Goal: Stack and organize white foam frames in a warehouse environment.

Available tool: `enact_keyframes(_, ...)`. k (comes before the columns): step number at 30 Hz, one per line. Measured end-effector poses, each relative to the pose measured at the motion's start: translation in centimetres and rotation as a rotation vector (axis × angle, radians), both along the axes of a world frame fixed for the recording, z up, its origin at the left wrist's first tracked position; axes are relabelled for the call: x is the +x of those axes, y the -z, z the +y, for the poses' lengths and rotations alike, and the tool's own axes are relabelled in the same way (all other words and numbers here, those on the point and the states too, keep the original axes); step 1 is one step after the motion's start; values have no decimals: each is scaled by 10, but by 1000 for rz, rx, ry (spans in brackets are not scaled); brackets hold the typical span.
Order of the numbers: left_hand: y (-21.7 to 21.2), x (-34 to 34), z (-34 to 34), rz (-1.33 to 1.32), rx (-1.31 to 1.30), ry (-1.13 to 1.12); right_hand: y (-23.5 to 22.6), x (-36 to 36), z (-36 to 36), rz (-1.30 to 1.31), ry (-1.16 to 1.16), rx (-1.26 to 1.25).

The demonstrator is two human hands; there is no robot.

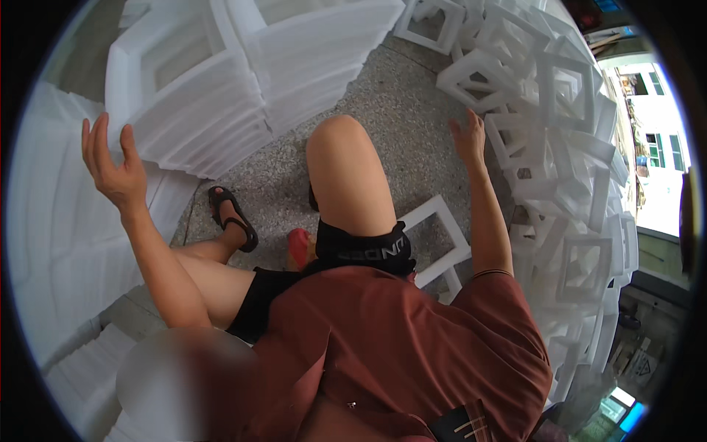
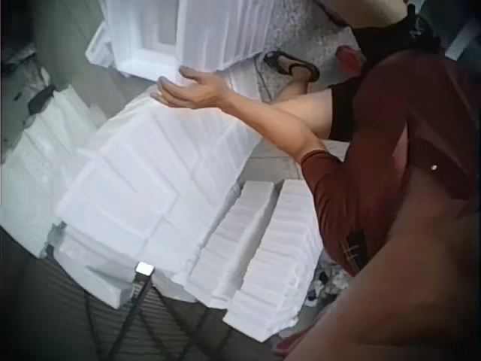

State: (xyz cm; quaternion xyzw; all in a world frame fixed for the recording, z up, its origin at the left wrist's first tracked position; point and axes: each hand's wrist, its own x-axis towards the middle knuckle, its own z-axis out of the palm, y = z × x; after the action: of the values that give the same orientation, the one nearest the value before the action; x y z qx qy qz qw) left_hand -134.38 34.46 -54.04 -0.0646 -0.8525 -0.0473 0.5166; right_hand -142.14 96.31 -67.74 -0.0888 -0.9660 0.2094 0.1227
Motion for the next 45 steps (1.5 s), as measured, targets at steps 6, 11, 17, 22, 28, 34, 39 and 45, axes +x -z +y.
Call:
enact_keyframes(6, 21, -13, 63, 2, -125, 281, 213, 278, 38, -1018, 50, -44)
enact_keyframes(11, 25, -17, 164, -152, -99, 476, 273, 379, -12, -1166, 214, -60)
enact_keyframes(17, 18, 15, 266, -423, -35, 779, 229, 290, -29, -296, 285, -551)
enact_keyframes(22, 39, 40, 393, -981, 159, 1022, 50, 210, -28, 253, 109, -1727)
enact_keyframes(28, 56, 55, 439, -1190, 276, 1117, 56, 233, -15, 217, -37, -1774)
enact_keyframes(34, 35, 31, 416, -583, -221, 1031, 195, 368, 110, -673, 578, 229)
enact_keyframes(39, 7, 1, 403, -241, -173, 880, 240, 513, 178, -1094, 632, 286)
enact_keyframes(45, -39, -27, 312, -118, -195, 664, 176, 319, 108, -107, 327, -470)
